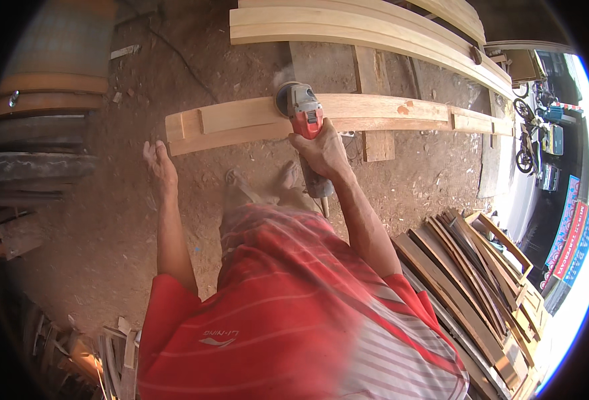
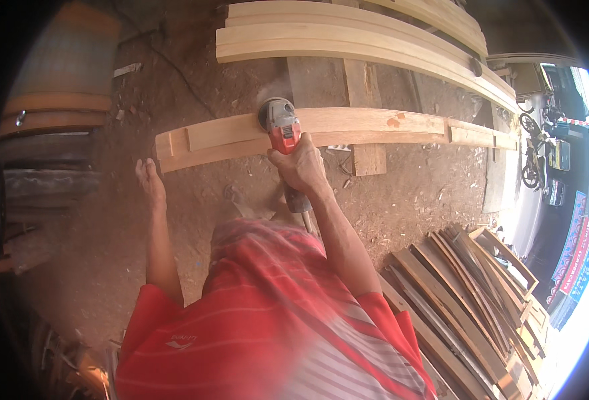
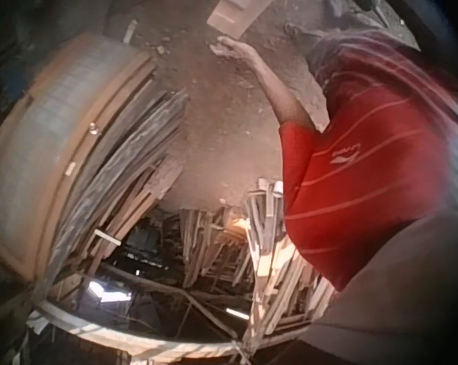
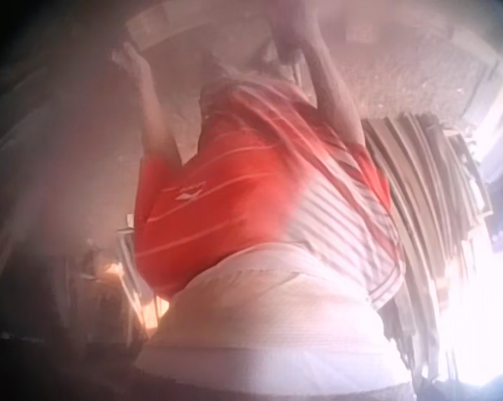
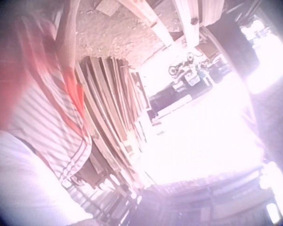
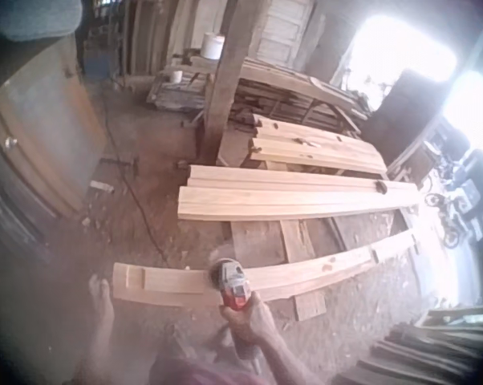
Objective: The person sands the surface and edges of long wooden beams by hand with a piece of sandpaper and then uses an electric angle grinder with a sanding disc to smooth the wood further.
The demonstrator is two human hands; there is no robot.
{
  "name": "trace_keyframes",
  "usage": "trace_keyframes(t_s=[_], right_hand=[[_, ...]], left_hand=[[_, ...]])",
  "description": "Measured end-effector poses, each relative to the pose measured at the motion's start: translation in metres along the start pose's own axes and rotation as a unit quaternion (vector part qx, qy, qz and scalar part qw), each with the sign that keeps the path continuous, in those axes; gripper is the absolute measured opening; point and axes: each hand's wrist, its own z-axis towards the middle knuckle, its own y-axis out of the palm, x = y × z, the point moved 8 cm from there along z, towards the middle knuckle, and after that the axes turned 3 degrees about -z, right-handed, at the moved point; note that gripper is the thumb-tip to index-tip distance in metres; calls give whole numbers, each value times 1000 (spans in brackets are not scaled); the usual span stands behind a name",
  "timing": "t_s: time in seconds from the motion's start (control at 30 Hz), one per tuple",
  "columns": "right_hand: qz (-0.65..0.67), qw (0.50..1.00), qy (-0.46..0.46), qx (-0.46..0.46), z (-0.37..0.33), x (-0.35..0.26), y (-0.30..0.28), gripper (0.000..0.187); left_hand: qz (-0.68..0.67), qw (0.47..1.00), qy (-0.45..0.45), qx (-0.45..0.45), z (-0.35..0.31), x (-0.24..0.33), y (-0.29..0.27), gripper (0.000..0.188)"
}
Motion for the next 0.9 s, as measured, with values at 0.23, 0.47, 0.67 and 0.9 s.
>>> trace_keyframes(t_s=[0.23,0.47,0.67,0.9], right_hand=[[25,998,17,64,-2,18,-23,61],[64,993,60,84,0,37,-46,51],[-62,997,-7,-36,-39,-62,75,72],[-24,1000,-2,-16,-45,-52,74,68]], left_hand=[[-199,945,-123,-228,9,-21,50,83],[-254,907,-145,-304,22,-47,68,87],[-482,767,-251,-342,20,-37,63,105],[-573,711,-300,-277,4,-34,44,117]])
